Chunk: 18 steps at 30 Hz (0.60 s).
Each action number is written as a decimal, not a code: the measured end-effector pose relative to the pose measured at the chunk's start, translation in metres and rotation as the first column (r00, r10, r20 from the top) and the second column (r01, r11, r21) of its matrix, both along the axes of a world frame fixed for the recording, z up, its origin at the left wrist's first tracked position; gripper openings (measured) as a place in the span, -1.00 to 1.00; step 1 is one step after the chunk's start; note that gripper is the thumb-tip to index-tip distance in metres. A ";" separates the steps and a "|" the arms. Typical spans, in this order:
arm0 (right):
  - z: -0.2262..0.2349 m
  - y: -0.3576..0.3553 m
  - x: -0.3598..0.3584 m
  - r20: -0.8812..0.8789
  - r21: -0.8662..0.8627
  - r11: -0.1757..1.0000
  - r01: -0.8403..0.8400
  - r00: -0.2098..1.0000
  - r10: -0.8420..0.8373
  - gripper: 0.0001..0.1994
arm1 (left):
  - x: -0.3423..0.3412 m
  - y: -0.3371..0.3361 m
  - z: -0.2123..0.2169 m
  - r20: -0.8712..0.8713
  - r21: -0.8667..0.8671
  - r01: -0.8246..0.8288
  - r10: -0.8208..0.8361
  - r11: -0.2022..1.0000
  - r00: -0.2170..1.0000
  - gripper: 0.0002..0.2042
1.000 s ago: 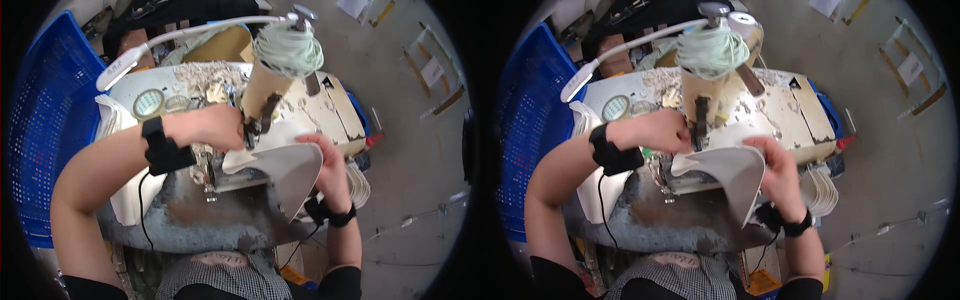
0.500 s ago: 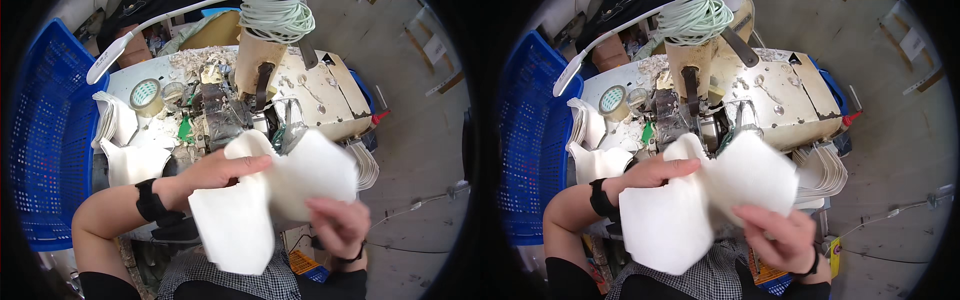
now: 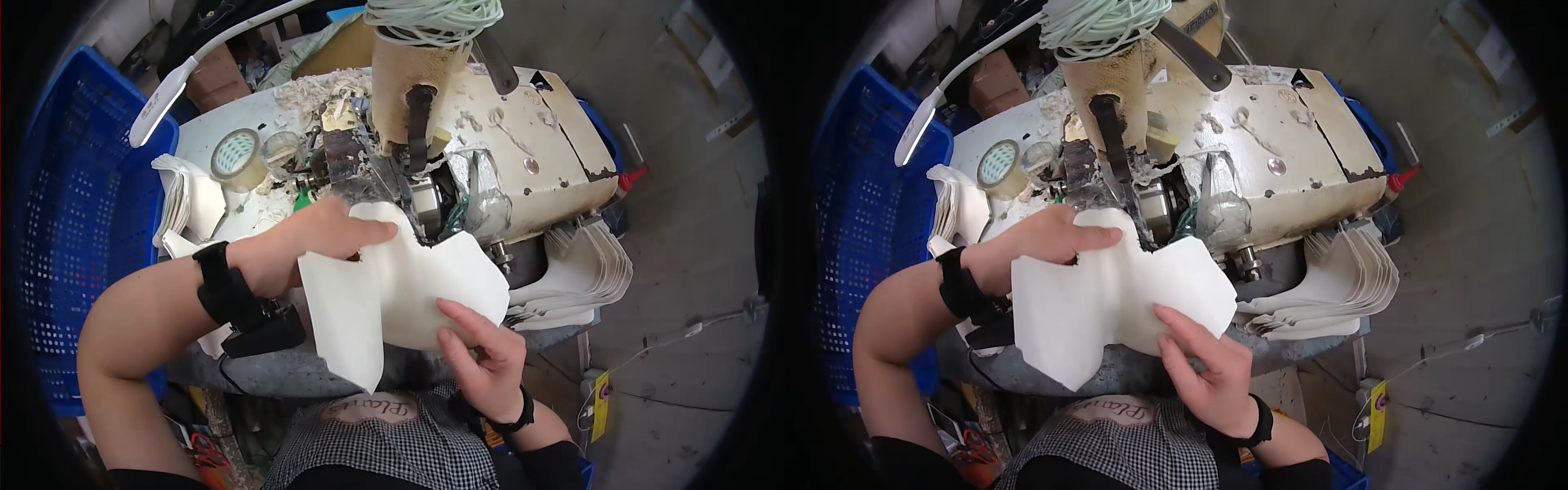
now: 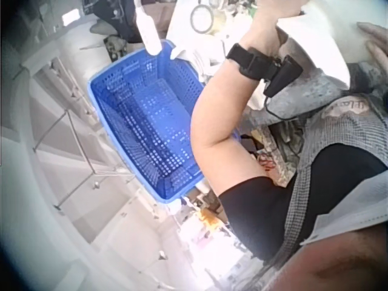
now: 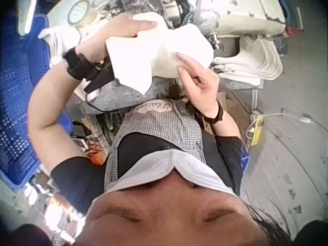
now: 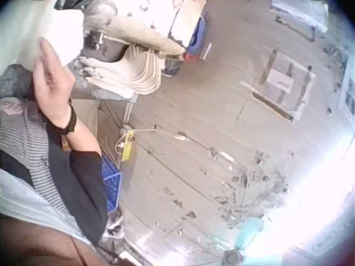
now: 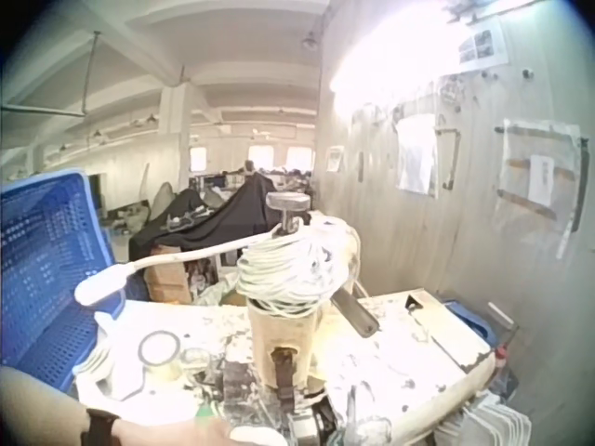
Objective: The person operates an industrial sewing machine to stitch white fabric pieces, likely face masks. They repeatedly feed the fabric through the machine, guide it with both hands, and stack the finished items on the table. The person occasionally pauses to adjust the fabric or clear the workspace.
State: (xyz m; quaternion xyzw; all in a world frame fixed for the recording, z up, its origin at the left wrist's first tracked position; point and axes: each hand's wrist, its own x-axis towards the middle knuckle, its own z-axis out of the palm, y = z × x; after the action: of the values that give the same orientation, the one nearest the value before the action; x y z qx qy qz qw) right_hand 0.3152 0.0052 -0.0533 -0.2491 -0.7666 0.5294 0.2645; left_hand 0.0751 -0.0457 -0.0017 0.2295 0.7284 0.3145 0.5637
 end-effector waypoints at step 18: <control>0.031 0.015 0.011 0.179 -0.218 0.852 -0.476 0.839 0.514 -0.46 | -0.046 -0.003 0.001 -0.703 0.169 0.749 -0.454 0.641 0.547 -0.70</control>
State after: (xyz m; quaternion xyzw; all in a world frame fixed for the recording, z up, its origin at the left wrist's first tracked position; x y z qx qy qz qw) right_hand 0.3259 0.0199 -0.0227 -0.1226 -0.7837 0.6089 0.0058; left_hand 0.0292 -0.0484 -0.0008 0.6836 0.6426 0.1634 0.3051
